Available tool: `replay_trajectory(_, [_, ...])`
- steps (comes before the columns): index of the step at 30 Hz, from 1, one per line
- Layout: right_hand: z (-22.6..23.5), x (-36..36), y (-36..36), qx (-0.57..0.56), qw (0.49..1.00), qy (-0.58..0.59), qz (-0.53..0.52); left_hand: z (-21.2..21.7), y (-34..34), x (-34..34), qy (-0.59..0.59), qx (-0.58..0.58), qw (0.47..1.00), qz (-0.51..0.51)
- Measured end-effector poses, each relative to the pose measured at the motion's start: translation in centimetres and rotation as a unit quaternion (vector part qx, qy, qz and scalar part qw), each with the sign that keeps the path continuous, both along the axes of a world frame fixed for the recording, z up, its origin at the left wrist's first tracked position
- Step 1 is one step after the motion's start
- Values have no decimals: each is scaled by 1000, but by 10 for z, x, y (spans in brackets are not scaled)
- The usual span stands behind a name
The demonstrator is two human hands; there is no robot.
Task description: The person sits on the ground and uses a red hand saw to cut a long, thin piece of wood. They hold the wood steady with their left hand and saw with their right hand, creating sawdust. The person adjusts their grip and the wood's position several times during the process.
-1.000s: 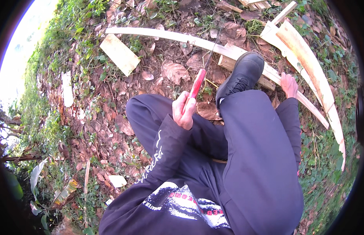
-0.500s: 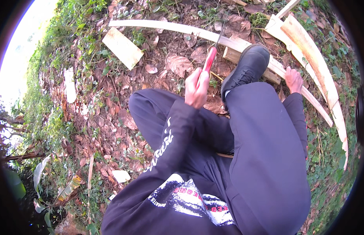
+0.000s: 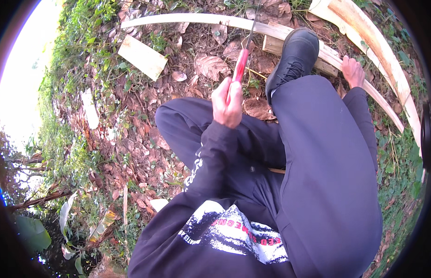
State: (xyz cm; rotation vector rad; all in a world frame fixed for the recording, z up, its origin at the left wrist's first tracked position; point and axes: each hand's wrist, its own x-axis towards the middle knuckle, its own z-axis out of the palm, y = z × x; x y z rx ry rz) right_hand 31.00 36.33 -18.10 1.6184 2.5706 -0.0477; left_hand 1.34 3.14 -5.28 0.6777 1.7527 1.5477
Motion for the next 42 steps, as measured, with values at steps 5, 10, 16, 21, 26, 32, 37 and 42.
replay_trajectory(5, [24,-14,-7,-21,995,40,-88,57,-80,22,-22,-25,999,22])
replay_trajectory(10, [25,-20,-15,-26,993,78,-81,12,17,-5,18,-8,1000,17])
replay_trajectory(16, [23,-17,-8,-27,993,83,-80,58,-75,24,-36,-27,998,40])
replay_trajectory(21, [22,-22,-12,-34,993,78,-78,39,-18,8,-66,14,997,48])
replay_trajectory(26, [18,-22,-9,2,992,66,-107,45,-16,13,-46,-12,999,25])
replay_trajectory(32, [20,-11,-13,22,994,90,-56,69,-55,26,-15,-20,999,29])
replay_trajectory(37, [14,-14,-12,30,993,96,-68,40,7,3,-40,-22,998,32])
replay_trajectory(42, [17,-15,-11,22,992,102,-72,84,-82,23,3,-38,999,22])
